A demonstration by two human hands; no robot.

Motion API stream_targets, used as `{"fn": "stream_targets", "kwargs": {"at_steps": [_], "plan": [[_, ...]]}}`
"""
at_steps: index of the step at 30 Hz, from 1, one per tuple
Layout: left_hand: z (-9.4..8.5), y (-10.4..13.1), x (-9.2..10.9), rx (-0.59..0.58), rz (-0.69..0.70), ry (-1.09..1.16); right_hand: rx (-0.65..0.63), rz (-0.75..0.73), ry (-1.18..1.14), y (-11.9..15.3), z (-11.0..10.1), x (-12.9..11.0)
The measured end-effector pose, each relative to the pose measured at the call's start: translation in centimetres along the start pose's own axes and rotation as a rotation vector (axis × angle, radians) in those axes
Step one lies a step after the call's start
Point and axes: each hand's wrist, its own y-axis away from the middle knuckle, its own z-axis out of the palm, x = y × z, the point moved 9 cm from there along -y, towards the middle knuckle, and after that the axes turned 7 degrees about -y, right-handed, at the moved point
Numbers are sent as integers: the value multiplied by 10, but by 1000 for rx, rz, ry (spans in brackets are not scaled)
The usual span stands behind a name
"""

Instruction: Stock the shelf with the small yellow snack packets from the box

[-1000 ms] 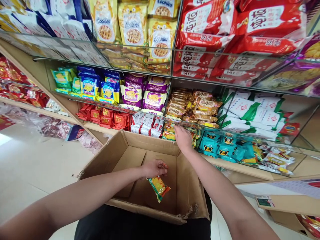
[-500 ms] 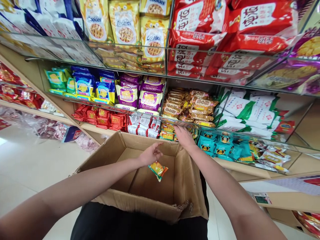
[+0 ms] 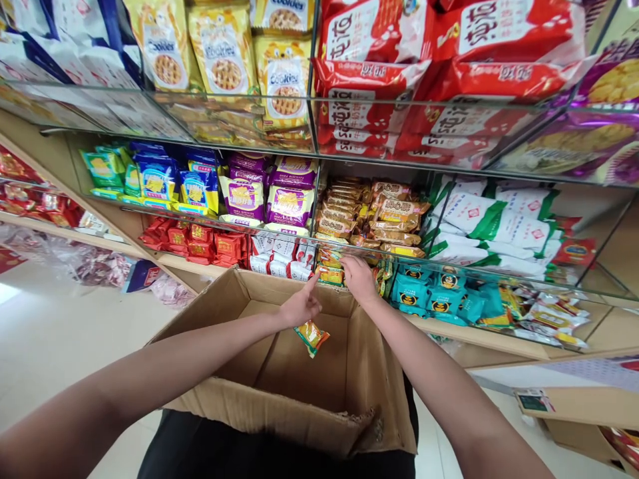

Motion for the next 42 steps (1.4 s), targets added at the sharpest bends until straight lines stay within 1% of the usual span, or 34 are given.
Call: {"fn": "stream_targets", "kwargs": {"at_steps": [4,8,13,17,19,22,24,27,29,31,33,36,39,42], "plan": [[-7,-11,-1,47,9,-49,-8,12,-44,2,-4,-2],[-7,-20,-1,56,9,-73,9,48,-95,5,-10,-4],[-4,-21,-3,60,-7,-79,-39,54,-139,4,-8,-4],[-2,-22,-6,47,-22,-76,-6,127,-119,4,-13,-1],[-1,-23,-7,37,-28,-55,-52,102,-152,7,-10,-6],[1,-25,-10,25,-55,-31,-188,12,-158,11,2,-14],[2,-25,-12,23,-78,-24,-218,9,-100,10,7,-11],[0,-24,-9,27,-71,-16,-192,110,60,4,10,2],[-2,-23,-5,34,-53,-24,-204,186,196,1,12,8],[-5,-24,-1,33,-48,-47,-236,215,303,-1,14,7],[-6,-25,1,27,-69,-84,-274,170,363,-1,17,1],[-7,-27,1,21,-100,-127,-353,58,416,2,26,-9],[-7,-28,4,18,-77,-114,-403,40,459,4,30,-6],[-8,-29,9,15,-45,-94,-410,26,514,2,31,-3]]}}
